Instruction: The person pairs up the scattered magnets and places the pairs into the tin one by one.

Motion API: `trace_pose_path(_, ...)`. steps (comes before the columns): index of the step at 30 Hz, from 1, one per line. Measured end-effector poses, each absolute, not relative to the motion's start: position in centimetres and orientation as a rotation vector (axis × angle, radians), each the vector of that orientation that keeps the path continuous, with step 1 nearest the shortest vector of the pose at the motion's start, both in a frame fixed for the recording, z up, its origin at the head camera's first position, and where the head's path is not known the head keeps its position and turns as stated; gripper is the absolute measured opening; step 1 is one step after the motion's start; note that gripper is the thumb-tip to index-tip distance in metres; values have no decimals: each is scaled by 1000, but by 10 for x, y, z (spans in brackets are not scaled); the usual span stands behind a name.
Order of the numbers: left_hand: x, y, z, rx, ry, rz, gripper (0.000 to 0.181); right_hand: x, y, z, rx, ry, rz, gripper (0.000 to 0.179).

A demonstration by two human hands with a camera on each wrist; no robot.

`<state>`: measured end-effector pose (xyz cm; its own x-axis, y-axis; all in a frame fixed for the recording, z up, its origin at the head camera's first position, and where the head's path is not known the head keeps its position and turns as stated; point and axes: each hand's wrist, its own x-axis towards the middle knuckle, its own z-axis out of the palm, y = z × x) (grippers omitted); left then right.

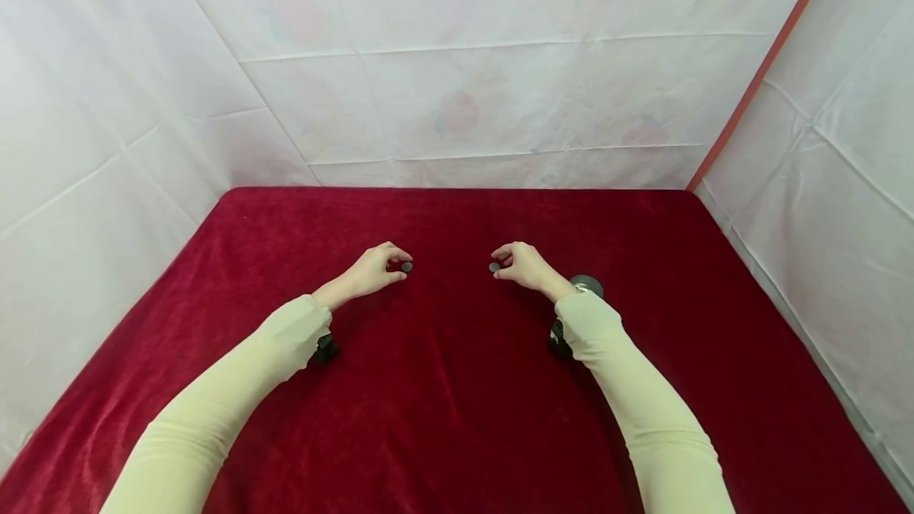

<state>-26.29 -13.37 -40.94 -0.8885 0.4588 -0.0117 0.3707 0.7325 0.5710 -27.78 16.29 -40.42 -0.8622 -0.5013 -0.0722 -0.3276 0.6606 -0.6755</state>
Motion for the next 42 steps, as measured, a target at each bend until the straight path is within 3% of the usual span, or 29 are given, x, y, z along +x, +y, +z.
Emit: trace_pose_path(42, -279, -130, -419, 672, 2846, 731, 20, -290, 154, -421, -654, 2700, -907, 22)
